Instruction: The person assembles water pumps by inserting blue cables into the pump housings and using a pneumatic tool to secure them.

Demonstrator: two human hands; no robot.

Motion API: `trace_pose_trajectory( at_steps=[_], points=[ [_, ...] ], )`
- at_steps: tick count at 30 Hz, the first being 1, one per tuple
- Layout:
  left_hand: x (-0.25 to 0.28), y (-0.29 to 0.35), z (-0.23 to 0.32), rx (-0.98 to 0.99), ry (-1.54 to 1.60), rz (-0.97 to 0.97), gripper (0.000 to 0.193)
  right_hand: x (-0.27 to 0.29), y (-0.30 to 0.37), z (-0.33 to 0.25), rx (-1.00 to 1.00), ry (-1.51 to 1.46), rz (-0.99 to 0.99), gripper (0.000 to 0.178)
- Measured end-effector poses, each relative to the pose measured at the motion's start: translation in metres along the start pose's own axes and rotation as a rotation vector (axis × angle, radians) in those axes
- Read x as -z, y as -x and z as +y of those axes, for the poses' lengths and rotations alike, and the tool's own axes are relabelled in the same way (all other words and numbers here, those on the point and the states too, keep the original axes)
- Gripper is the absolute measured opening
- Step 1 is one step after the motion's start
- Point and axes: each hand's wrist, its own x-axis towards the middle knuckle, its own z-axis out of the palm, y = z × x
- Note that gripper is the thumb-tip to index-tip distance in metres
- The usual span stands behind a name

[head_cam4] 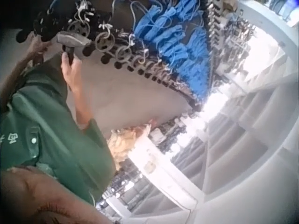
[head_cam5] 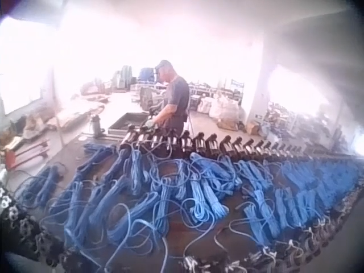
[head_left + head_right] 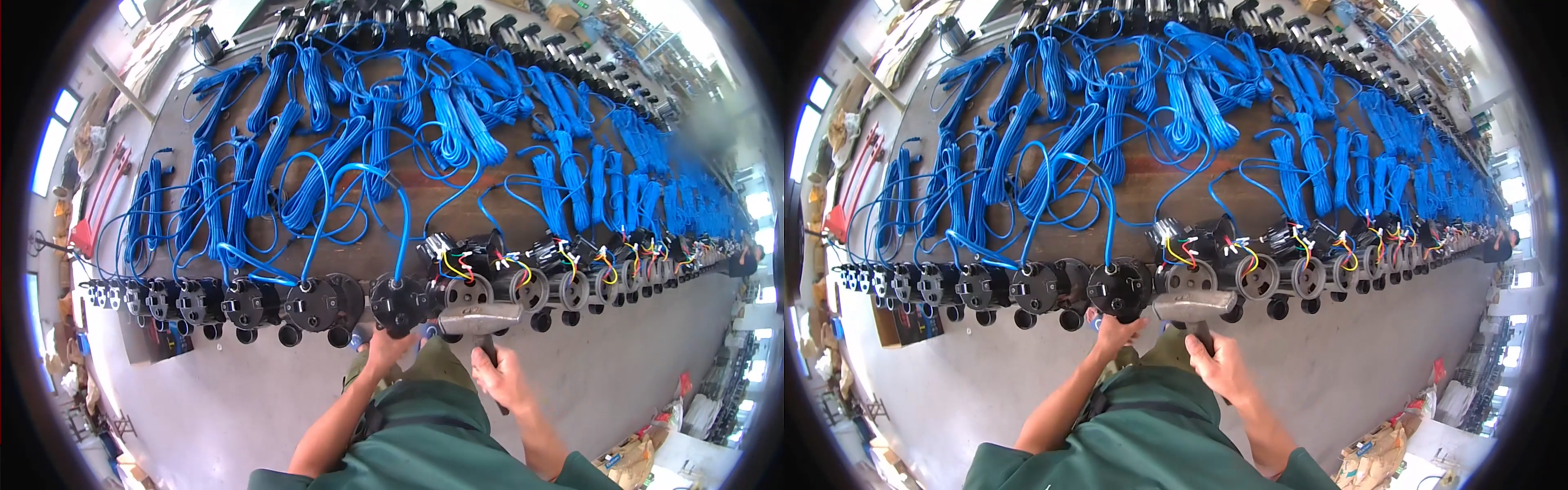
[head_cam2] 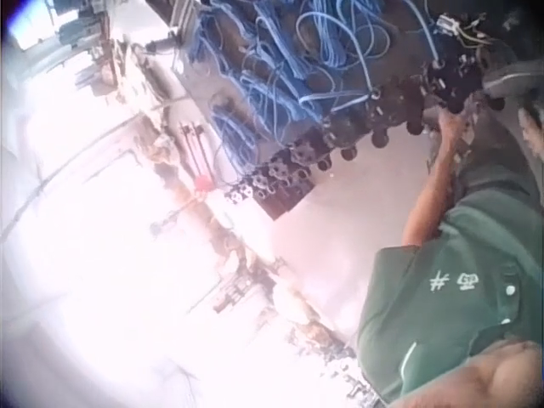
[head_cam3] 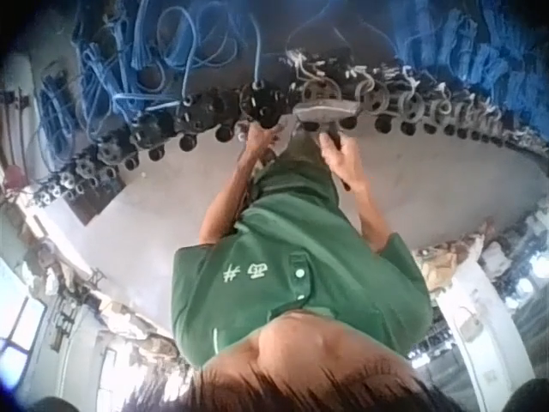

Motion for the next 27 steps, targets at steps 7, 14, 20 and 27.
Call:
trace_pose_trajectory(
  at_steps=[7, 14, 20, 27],
  points=[
    [-0.036, -0.047, -0.046, -0.589, -0.032, 0.43, 0.04, 0.004, -0.006, 0.038, -0.097, -0.137, -0.065, 0.048],
    [-0.047, -0.107, -0.159, -0.47, 0.297, 0.493, 0.047, 0.001, 0.007, 0.019, -0.174, -0.131, -0.132, 0.041],
    [-0.046, -0.07, -0.099, -0.223, 0.332, 0.4, 0.031, 0.007, -0.003, 0.004, -0.105, -0.352, -0.006, 0.047],
    [-0.038, -0.091, -0.105, -0.585, 0.155, 0.479, 0.031, -0.017, -0.01, 0.023, -0.333, -0.369, -0.017, 0.039]
  ],
)
